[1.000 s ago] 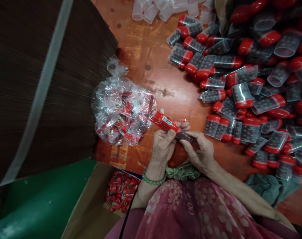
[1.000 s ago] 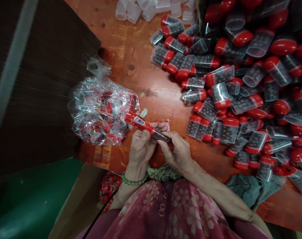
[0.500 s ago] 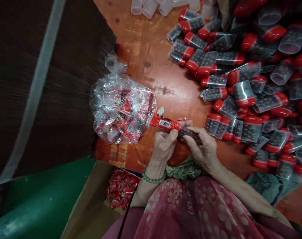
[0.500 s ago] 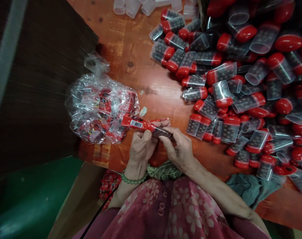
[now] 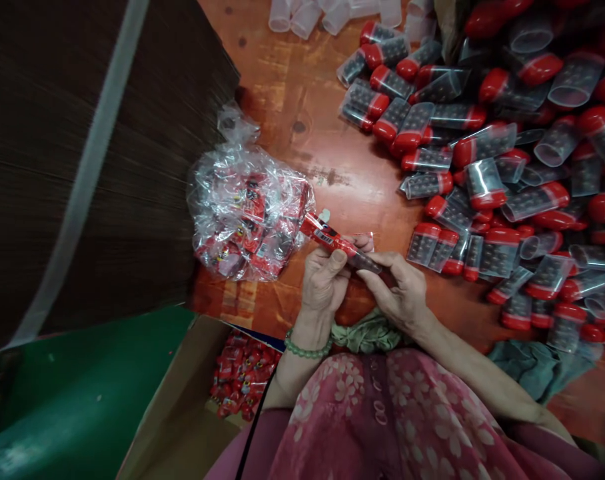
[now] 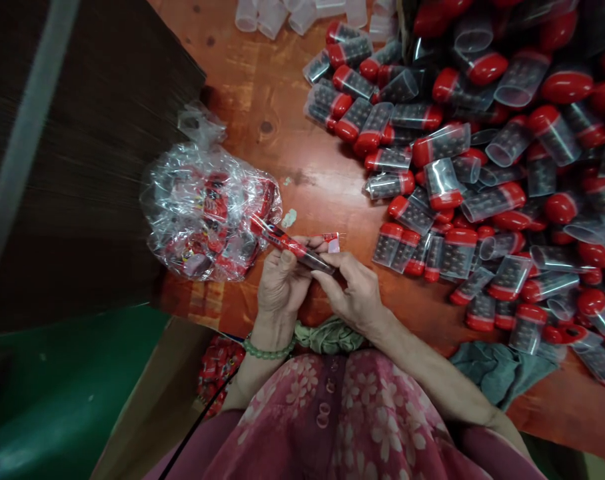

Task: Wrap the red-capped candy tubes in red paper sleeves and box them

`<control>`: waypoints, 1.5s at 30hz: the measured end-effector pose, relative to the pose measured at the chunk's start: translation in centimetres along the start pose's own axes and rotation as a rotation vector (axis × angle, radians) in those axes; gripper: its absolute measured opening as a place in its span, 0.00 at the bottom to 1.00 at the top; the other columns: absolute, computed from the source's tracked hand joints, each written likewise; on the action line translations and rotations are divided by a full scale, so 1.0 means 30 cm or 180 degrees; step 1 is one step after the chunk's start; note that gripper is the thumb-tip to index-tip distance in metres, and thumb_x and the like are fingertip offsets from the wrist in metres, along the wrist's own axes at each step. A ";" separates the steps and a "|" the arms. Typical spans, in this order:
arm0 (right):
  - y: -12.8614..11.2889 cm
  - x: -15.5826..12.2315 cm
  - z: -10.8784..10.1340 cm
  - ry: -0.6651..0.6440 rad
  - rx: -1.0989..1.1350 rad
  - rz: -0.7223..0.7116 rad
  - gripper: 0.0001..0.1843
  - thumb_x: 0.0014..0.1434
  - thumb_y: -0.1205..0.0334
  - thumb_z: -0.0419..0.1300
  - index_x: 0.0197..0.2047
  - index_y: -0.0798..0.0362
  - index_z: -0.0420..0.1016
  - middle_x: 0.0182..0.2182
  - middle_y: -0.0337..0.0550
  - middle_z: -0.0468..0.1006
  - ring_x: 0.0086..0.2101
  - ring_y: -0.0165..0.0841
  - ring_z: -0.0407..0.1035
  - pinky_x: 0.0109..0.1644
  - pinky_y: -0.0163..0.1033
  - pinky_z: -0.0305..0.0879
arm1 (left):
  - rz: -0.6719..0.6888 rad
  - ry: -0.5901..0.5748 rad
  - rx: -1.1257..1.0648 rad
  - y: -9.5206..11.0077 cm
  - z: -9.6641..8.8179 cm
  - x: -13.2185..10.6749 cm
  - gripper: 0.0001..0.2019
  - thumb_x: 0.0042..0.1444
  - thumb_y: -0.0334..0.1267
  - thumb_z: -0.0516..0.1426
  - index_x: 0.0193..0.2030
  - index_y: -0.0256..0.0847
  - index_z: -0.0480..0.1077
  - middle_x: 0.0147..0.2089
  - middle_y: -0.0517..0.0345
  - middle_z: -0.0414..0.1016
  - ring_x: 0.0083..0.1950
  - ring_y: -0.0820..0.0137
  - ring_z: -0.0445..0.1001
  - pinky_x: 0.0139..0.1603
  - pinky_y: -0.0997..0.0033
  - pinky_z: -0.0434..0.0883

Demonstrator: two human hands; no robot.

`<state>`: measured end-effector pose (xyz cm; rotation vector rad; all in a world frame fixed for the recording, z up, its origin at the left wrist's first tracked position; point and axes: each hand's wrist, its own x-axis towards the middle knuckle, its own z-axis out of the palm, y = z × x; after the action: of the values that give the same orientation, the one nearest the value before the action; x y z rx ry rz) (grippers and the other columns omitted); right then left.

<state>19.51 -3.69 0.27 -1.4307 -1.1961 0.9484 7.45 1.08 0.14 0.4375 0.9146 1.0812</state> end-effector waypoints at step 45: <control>-0.001 0.036 -0.025 -0.0308 0.1736 0.1232 0.24 0.48 0.48 0.73 0.40 0.50 0.70 0.28 0.35 0.80 0.24 0.27 0.76 0.29 0.33 0.76 | -0.0269 -0.0201 0.0151 -0.024 0.022 -0.029 0.28 0.40 0.59 0.70 0.43 0.40 0.80 0.44 0.46 0.83 0.46 0.56 0.81 0.44 0.60 0.78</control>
<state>20.44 -2.80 0.49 -1.1913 -0.6514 1.4918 8.23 0.08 0.38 0.4658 0.8966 0.9653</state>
